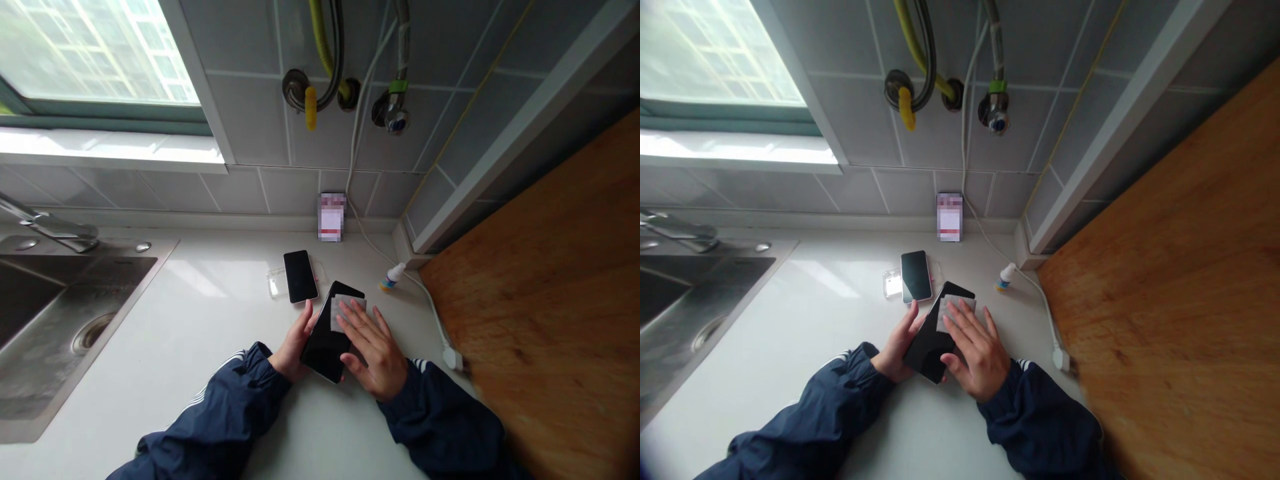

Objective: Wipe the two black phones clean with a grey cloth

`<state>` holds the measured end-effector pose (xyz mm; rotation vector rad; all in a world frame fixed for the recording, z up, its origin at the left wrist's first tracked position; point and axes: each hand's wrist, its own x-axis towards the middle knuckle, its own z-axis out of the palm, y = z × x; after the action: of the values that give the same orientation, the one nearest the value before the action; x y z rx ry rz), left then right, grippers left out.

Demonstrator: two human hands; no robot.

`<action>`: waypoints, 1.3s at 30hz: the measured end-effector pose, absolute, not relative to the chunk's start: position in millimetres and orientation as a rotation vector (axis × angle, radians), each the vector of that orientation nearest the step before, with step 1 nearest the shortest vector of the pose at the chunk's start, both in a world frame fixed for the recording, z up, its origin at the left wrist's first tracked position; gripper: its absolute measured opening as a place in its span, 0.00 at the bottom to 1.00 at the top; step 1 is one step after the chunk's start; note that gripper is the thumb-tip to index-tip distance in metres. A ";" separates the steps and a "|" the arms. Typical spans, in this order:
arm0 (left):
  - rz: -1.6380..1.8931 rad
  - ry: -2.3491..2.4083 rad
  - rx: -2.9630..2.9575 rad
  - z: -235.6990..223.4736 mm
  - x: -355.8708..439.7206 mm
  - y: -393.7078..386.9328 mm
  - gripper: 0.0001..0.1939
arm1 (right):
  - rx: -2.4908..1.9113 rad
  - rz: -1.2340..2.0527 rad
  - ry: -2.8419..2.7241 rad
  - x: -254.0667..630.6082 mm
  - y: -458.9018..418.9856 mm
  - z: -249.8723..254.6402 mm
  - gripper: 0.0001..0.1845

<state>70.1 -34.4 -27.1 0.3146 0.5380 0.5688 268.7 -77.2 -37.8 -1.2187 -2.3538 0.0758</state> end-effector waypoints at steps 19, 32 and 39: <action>0.771 0.501 0.329 -34.2 74.4 -34.0 0.34 | -0.874 0.230 -2.422 258.6 -91.3 -21.3 0.28; 0.691 0.519 0.330 -29.9 72.3 -35.8 0.32 | -1.210 0.150 -2.340 272.4 -78.5 -31.7 0.32; 0.738 0.534 0.347 -33.7 75.5 -36.3 0.32 | -0.839 0.336 -2.376 267.0 -88.7 -15.3 0.26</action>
<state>75.5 -36.3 -33.7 0.3468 0.5337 0.7375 267.0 -88.7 -15.3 -0.8393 -2.3756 0.3355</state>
